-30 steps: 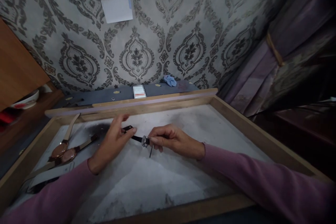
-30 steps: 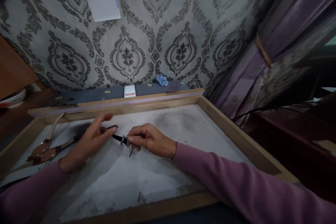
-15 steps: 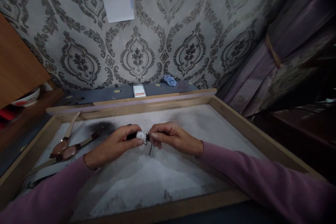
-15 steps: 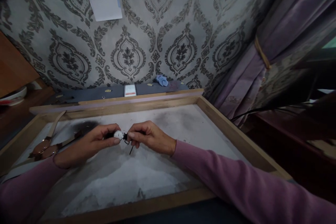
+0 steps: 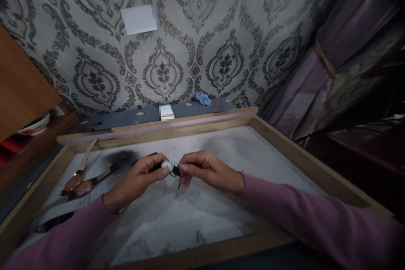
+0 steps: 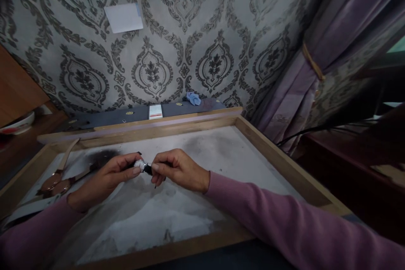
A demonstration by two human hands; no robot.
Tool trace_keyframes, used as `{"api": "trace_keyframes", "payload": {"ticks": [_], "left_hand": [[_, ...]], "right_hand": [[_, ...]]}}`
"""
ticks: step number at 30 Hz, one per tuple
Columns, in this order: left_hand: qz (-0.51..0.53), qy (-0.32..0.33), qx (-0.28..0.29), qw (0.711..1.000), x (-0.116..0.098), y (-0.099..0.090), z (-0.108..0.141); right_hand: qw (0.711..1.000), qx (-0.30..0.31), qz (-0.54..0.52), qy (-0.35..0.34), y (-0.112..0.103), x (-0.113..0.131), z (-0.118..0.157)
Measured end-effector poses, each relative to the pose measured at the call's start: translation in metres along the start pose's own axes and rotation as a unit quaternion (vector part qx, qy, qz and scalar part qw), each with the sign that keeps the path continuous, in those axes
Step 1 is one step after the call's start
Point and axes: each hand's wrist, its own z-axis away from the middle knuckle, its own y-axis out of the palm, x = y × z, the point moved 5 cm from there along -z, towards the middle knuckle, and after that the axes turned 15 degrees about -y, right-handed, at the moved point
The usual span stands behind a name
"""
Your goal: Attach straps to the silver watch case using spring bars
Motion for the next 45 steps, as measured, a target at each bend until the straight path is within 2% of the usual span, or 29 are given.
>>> {"api": "trace_keyframes", "payload": {"ticks": [7, 23, 27, 31, 35, 39, 41, 45], "left_hand": [[0.012, -0.001, -0.004, 1.0, 0.004, -0.003, -0.001], [-0.007, -0.005, -0.005, 1.0, -0.001, 0.001, 0.0], [-0.015, -0.005, -0.002, 1.0, 0.001, 0.0, 0.0], [-0.029, -0.009, 0.004, 1.0, 0.0, 0.001, 0.0], [-0.054, -0.017, 0.013, 0.998, -0.002, 0.003, 0.0], [-0.064, -0.022, 0.007, 0.998, -0.003, 0.004, 0.0], [-0.074, -0.023, 0.005, 0.997, -0.004, 0.004, 0.0], [-0.097, -0.013, 0.002, 0.995, -0.006, 0.004, 0.001]], "right_hand": [[1.0, 0.0, -0.009, -0.01, 0.0, 0.002, -0.001], [0.999, 0.027, 0.032, -0.014, 0.001, 0.002, -0.001], [0.997, 0.044, 0.058, -0.032, 0.001, 0.005, -0.002], [0.981, 0.076, 0.159, -0.082, 0.002, 0.012, -0.002], [0.941, 0.115, 0.284, -0.145, 0.005, 0.021, 0.0], [0.914, 0.13, 0.35, -0.162, 0.01, 0.023, 0.002], [0.914, 0.128, 0.351, -0.162, 0.011, 0.022, 0.003], [0.937, 0.112, 0.302, -0.137, 0.011, 0.018, 0.003]]}}
